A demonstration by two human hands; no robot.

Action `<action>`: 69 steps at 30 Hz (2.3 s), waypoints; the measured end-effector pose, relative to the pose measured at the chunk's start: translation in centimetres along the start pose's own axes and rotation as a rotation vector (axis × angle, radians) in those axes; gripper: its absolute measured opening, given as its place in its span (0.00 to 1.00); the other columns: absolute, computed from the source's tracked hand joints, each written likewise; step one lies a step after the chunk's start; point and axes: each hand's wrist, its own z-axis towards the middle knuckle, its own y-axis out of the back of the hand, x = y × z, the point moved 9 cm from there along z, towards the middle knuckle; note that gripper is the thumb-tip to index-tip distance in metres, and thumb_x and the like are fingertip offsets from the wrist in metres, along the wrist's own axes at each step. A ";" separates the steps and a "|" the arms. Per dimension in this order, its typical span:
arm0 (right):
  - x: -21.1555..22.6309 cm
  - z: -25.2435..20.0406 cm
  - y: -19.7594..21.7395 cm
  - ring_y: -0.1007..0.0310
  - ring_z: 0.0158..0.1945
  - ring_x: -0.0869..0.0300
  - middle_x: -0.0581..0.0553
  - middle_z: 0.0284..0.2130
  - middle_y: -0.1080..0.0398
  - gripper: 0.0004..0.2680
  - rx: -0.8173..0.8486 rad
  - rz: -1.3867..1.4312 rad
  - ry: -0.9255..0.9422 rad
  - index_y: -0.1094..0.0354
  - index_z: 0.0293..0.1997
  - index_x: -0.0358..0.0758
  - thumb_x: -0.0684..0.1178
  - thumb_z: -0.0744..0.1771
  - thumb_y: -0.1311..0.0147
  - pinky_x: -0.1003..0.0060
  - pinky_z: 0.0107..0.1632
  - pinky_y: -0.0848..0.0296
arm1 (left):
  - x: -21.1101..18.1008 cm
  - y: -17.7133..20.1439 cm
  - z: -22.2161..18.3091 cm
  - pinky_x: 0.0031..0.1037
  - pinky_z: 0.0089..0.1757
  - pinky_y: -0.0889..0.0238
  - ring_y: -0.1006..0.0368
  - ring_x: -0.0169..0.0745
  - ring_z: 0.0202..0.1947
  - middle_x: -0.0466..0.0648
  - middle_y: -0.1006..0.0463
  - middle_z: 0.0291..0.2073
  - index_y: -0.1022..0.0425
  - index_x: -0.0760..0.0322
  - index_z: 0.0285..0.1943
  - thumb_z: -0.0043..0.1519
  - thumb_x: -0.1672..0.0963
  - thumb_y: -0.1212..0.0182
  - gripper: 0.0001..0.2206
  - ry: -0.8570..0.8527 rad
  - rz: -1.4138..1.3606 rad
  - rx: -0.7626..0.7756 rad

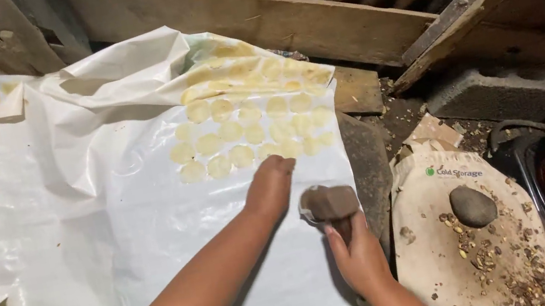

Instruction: Cracking seeds with a stone, flattening small dough circles with a wooden mallet, and stirring a pan on a stove.

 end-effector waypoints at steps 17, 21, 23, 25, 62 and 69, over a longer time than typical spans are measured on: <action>6.0 5.4 13.9 0.33 0.20 0.62 0.47 0.23 0.33 0.03 -0.620 0.475 0.346 0.38 0.42 0.31 0.40 0.71 0.51 0.70 0.23 0.33 | -3.4 -6.6 2.7 0.41 0.49 0.36 0.27 0.47 0.42 0.45 0.26 0.38 0.26 0.53 0.43 0.61 0.52 0.35 0.08 -0.557 0.539 -0.122; 0.4 9.5 4.3 0.27 0.49 0.26 0.15 0.43 0.29 0.23 -0.171 -0.077 -0.094 0.43 0.58 0.22 0.60 0.69 0.48 0.34 0.49 0.27 | -2.0 -3.6 0.3 0.39 0.44 0.35 0.28 0.50 0.39 0.46 0.28 0.36 0.26 0.55 0.43 0.64 0.52 0.37 0.06 -0.567 0.497 -0.131; 0.8 10.7 4.8 0.28 0.55 0.29 0.14 0.51 0.31 0.29 0.038 -0.044 -0.209 0.51 0.70 0.21 0.62 0.70 0.54 0.37 0.52 0.25 | -1.8 -2.1 0.3 0.39 0.45 0.35 0.28 0.51 0.42 0.46 0.26 0.39 0.23 0.53 0.44 0.64 0.52 0.37 0.06 -0.533 0.451 -0.129; 1.4 12.2 7.4 0.32 0.60 0.32 0.19 0.54 0.31 0.30 0.106 -0.083 -0.201 0.45 0.70 0.25 0.65 0.68 0.50 0.36 0.58 0.30 | -2.7 -1.6 0.0 0.41 0.50 0.35 0.29 0.57 0.55 0.51 0.26 0.55 0.19 0.55 0.49 0.64 0.55 0.38 0.07 -0.538 0.446 -0.146; 4.9 9.3 8.7 0.23 0.25 0.44 0.37 0.14 0.29 0.16 -0.029 -0.042 -0.076 0.34 0.44 0.32 0.59 0.70 0.48 0.50 0.37 0.26 | -0.2 0.1 -2.5 0.35 0.49 0.35 0.29 0.51 0.51 0.48 0.26 0.43 0.23 0.57 0.50 0.68 0.55 0.43 0.06 -0.512 0.433 -0.040; 4.6 8.8 5.7 0.34 0.62 0.30 0.14 0.56 0.36 0.30 0.085 -0.018 -0.192 0.51 0.72 0.21 0.60 0.69 0.50 0.36 0.58 0.30 | -0.2 -1.0 -0.4 0.35 0.47 0.35 0.28 0.48 0.47 0.46 0.26 0.39 0.23 0.54 0.45 0.66 0.53 0.40 0.05 -0.502 0.414 -0.096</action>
